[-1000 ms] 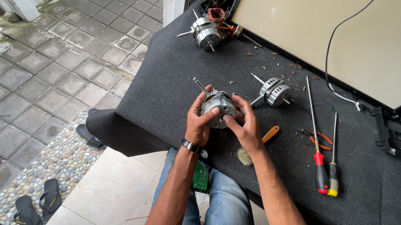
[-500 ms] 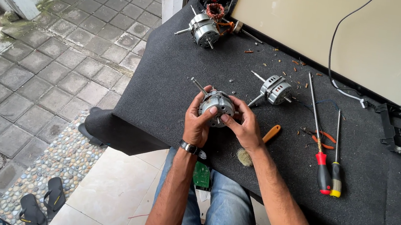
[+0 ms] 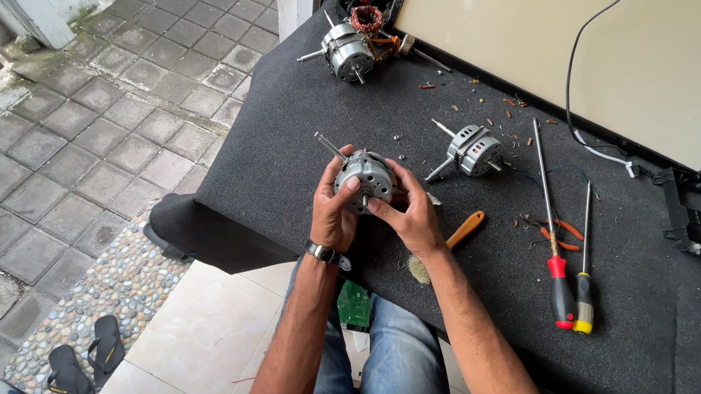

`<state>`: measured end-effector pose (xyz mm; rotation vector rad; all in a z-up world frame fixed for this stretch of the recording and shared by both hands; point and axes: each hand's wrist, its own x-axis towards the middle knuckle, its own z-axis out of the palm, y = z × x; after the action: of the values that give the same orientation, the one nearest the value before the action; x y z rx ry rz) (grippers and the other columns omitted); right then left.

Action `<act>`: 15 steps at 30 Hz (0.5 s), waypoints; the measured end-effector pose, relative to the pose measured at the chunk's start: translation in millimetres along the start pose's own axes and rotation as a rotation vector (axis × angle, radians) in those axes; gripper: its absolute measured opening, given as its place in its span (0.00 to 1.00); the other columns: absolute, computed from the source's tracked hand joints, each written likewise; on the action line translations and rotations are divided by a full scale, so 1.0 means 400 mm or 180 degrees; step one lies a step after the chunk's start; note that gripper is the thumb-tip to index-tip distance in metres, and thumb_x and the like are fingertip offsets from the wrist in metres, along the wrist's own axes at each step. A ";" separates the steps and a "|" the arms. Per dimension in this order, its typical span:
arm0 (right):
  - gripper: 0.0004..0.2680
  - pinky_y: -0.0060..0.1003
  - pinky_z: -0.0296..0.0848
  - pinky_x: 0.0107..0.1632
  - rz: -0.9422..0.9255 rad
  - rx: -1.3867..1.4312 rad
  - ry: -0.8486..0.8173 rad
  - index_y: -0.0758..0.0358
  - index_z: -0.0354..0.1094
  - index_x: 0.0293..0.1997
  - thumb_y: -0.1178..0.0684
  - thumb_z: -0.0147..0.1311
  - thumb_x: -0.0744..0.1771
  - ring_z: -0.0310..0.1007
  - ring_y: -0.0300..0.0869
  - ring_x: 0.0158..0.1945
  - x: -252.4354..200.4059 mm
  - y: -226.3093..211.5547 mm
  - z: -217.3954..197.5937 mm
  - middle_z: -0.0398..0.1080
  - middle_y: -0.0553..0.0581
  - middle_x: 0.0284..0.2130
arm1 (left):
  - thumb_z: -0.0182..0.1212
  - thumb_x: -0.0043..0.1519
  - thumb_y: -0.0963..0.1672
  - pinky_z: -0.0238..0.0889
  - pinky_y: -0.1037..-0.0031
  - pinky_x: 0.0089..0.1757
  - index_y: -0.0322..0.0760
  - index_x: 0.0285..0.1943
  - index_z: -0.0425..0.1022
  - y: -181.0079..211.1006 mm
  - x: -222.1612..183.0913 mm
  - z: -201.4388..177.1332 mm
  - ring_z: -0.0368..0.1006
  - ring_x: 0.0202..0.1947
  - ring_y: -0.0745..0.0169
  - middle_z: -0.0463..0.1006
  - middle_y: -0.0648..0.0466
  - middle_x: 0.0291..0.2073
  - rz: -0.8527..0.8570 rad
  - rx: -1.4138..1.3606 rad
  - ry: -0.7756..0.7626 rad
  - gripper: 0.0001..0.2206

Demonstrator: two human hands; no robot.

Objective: Cleaning and assembling electric motor components using a brush and screwdriver

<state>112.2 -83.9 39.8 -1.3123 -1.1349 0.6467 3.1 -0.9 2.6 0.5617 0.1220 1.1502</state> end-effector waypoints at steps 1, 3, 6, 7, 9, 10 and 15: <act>0.30 0.42 0.72 0.58 -0.0002 0.0007 0.0011 0.67 0.61 0.69 0.51 0.73 0.61 0.70 0.45 0.54 0.000 0.002 -0.003 0.71 0.63 0.51 | 0.69 0.57 0.41 0.68 0.64 0.57 0.32 0.71 0.64 -0.003 0.000 -0.002 0.73 0.58 0.51 0.73 0.41 0.61 -0.0008 0.0008 -0.0007 0.30; 0.29 0.40 0.73 0.59 0.0063 0.0009 0.0046 0.64 0.62 0.69 0.50 0.72 0.62 0.71 0.43 0.54 0.003 0.006 -0.009 0.72 0.61 0.51 | 0.69 0.57 0.41 0.69 0.64 0.56 0.33 0.71 0.64 -0.007 0.002 -0.006 0.74 0.58 0.51 0.72 0.41 0.62 -0.0038 0.0018 0.0003 0.31; 0.29 0.42 0.74 0.59 -0.0004 -0.0014 0.0016 0.65 0.62 0.69 0.49 0.72 0.62 0.72 0.46 0.55 0.004 0.010 -0.015 0.72 0.64 0.52 | 0.69 0.58 0.41 0.70 0.63 0.56 0.33 0.71 0.64 -0.004 -0.004 0.002 0.73 0.58 0.51 0.72 0.41 0.62 -0.0064 0.0065 -0.0010 0.30; 0.29 0.42 0.74 0.59 -0.0013 -0.0002 0.0022 0.65 0.62 0.69 0.49 0.72 0.62 0.72 0.46 0.55 0.003 0.015 -0.016 0.72 0.64 0.52 | 0.69 0.58 0.41 0.70 0.63 0.56 0.33 0.71 0.64 -0.005 -0.003 0.001 0.73 0.58 0.51 0.72 0.41 0.62 -0.0062 0.0078 -0.0020 0.30; 0.28 0.43 0.73 0.60 -0.0044 0.0031 0.0055 0.64 0.62 0.69 0.50 0.71 0.63 0.72 0.46 0.55 0.001 0.026 -0.022 0.72 0.64 0.52 | 0.70 0.57 0.42 0.70 0.63 0.56 0.34 0.71 0.63 -0.010 -0.002 -0.001 0.73 0.58 0.51 0.72 0.41 0.62 -0.0084 0.0179 -0.0030 0.31; 0.28 0.43 0.73 0.60 -0.0051 0.0039 0.0063 0.64 0.62 0.69 0.50 0.71 0.63 0.72 0.46 0.55 -0.001 0.026 -0.021 0.72 0.64 0.52 | 0.70 0.57 0.42 0.70 0.63 0.56 0.34 0.71 0.63 -0.004 -0.003 0.002 0.73 0.58 0.51 0.72 0.41 0.62 -0.0085 0.0188 -0.0040 0.31; 0.28 0.45 0.71 0.63 -0.0084 0.0019 0.0061 0.61 0.63 0.70 0.50 0.71 0.63 0.72 0.46 0.57 -0.022 0.033 -0.029 0.73 0.62 0.53 | 0.70 0.57 0.42 0.67 0.67 0.58 0.36 0.76 0.56 -0.007 -0.028 -0.023 0.69 0.61 0.58 0.69 0.45 0.65 -0.0077 0.0589 -0.0195 0.37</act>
<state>122.5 -93.8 26.3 -1.2939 -1.1323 0.6166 -2.7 -8.4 -8.6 0.7568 0.1833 1.1035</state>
